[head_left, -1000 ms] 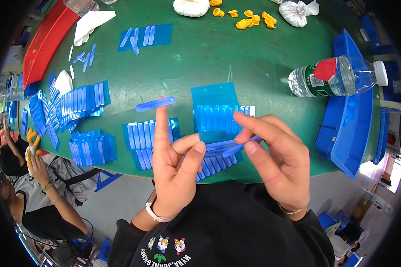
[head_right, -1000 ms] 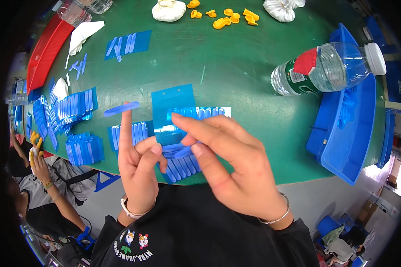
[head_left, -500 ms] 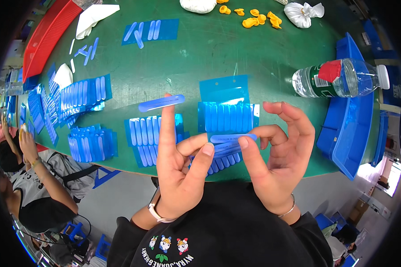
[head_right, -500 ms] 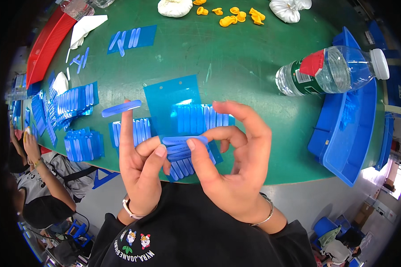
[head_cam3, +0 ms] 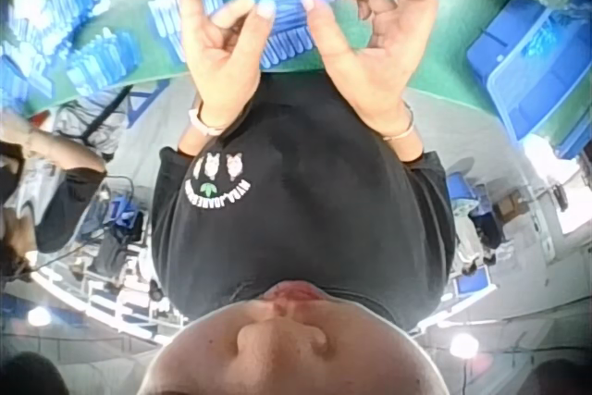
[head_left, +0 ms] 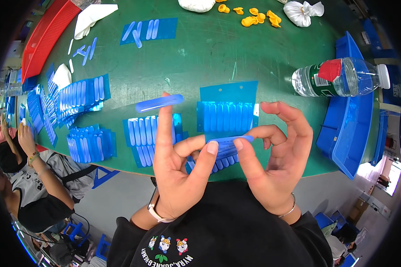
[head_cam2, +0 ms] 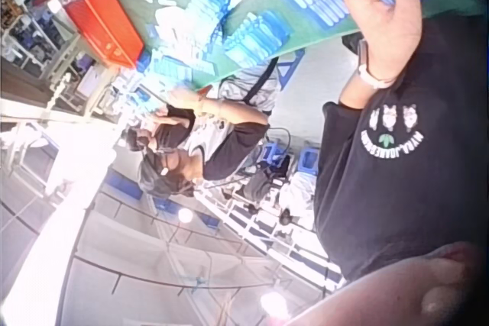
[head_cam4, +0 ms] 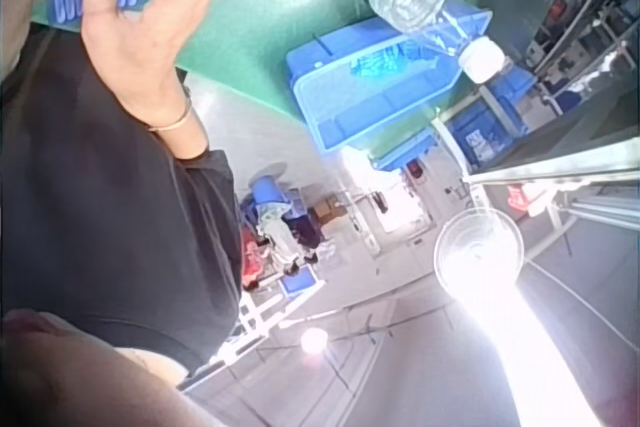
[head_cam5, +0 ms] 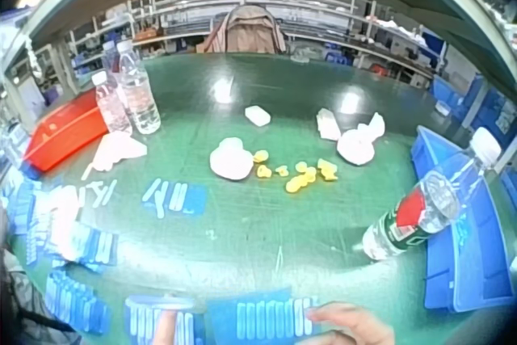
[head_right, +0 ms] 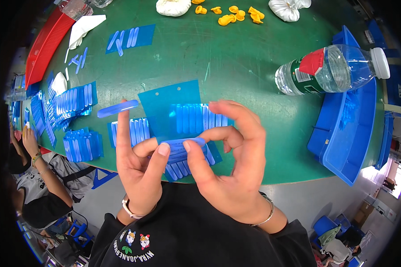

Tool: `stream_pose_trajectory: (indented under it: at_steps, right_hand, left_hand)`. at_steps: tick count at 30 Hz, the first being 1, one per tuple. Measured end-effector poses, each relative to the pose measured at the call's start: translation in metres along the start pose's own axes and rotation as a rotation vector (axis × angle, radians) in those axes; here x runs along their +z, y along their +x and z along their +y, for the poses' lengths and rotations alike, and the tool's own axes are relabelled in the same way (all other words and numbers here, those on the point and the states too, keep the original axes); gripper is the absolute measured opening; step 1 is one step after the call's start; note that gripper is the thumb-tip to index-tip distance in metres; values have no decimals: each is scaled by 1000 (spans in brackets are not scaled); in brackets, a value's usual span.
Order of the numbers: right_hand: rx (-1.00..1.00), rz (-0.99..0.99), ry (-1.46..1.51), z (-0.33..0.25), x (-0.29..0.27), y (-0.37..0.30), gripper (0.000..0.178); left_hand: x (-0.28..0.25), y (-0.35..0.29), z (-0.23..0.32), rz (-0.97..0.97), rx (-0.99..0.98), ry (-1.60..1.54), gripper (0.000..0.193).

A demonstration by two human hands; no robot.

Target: The person attaches printed plastic strips onto plastic backing sheets by hand, presses them flat, and pats the surface with a small cloth pouch.

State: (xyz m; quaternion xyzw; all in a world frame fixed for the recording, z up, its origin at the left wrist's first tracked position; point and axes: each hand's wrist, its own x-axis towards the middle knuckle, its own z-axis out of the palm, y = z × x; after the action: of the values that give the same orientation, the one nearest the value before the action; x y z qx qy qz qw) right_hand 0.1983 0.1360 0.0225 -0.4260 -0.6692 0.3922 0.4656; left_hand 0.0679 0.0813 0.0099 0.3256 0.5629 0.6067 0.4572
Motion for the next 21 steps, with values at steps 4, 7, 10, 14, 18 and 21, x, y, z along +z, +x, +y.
stream_pose_trajectory:
  at_steps: [4,7,10,14,18,21]
  right_hand:
    - [-76,17,-155,2,-1,-7,63]
    - [-214,23,-275,3,-3,-2,74]
    - [-191,81,-286,1,-19,0,85]
    - [102,117,-107,5,-43,7,56]
    - [363,-115,187,0,-33,13,13]
    - [442,-177,278,-3,-25,12,8]
  left_hand:
    - [3,1,2,4,57,44,79]
    - [10,0,6,61,-6,-2,79]
    - [8,-2,8,96,44,-8,80]
    - [0,4,17,121,16,-48,81]
    - [2,2,19,43,15,-2,83]
    - [8,-1,19,57,18,4,84]
